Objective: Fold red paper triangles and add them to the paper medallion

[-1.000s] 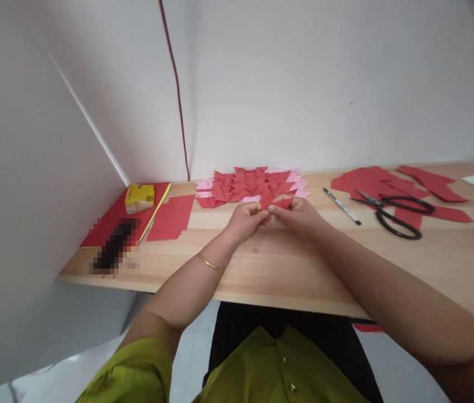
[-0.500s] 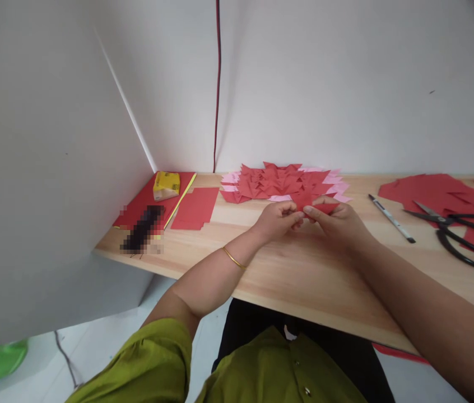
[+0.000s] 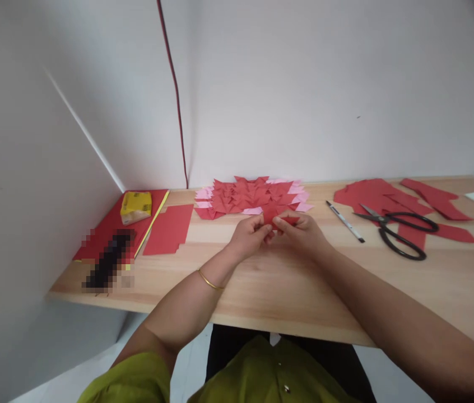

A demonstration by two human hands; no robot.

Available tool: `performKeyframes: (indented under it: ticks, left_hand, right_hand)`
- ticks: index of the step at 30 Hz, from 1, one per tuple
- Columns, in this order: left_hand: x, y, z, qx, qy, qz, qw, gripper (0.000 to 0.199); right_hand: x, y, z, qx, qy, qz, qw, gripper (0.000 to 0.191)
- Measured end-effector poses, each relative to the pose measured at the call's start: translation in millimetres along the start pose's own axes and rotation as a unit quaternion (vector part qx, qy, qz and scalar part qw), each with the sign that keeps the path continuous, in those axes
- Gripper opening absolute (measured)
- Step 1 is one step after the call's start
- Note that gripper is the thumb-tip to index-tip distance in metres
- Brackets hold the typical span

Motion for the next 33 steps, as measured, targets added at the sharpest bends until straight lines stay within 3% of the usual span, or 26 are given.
performKeyframes:
  ticks: [5,10,17,22,26,30,33]
  left_hand:
    - [0,-4,2.5,0.002,0.032,-0.007,0.999,0.017]
    - [0,-9,4.2,0.000,0.054,-0.019,0.998,0.018]
    - [1,-3,5.9,-0.005,0.053,-0.002,0.999,0.021]
    - [1,1,6.3,-0.005,0.067,0.001,0.998,0.024]
    - [1,-1,8.0,-0.010,0.096,0.018,0.995,0.023]
    - [1,-4,7.1,0.006,0.097,0.014,0.995,0.021]
    - [1,-5,6.4,0.006,0.086,0.018,0.996,0.023]
  right_hand:
    - [-8,15,1,-0.109,-0.031,-0.079,0.990,0.044]
    - [-4,4,-4,-0.103,-0.051,-0.051,0.992,0.030]
    - [-2,-1,-2,-0.026,-0.005,-0.045,0.999,0.032]
    - [-5,5,6,-0.063,0.005,-0.097,0.993,0.042]
    - [-7,5,14,-0.099,0.044,-0.088,0.990,0.036]
    - [-7,6,2,-0.058,-0.035,-0.057,0.996,0.029]
    - [-6,10,-4,-0.019,-0.038,-0.055,0.998,0.028]
Point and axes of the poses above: each hand's wrist, its own x-axis away from the middle knuckle, its own z-axis out of the back of the hand, y = z × x, the point moved 4 cm from there along -x, towards the middle knuckle, and after that the axes turned 14 degrees about -z, right-handed, at the moved point
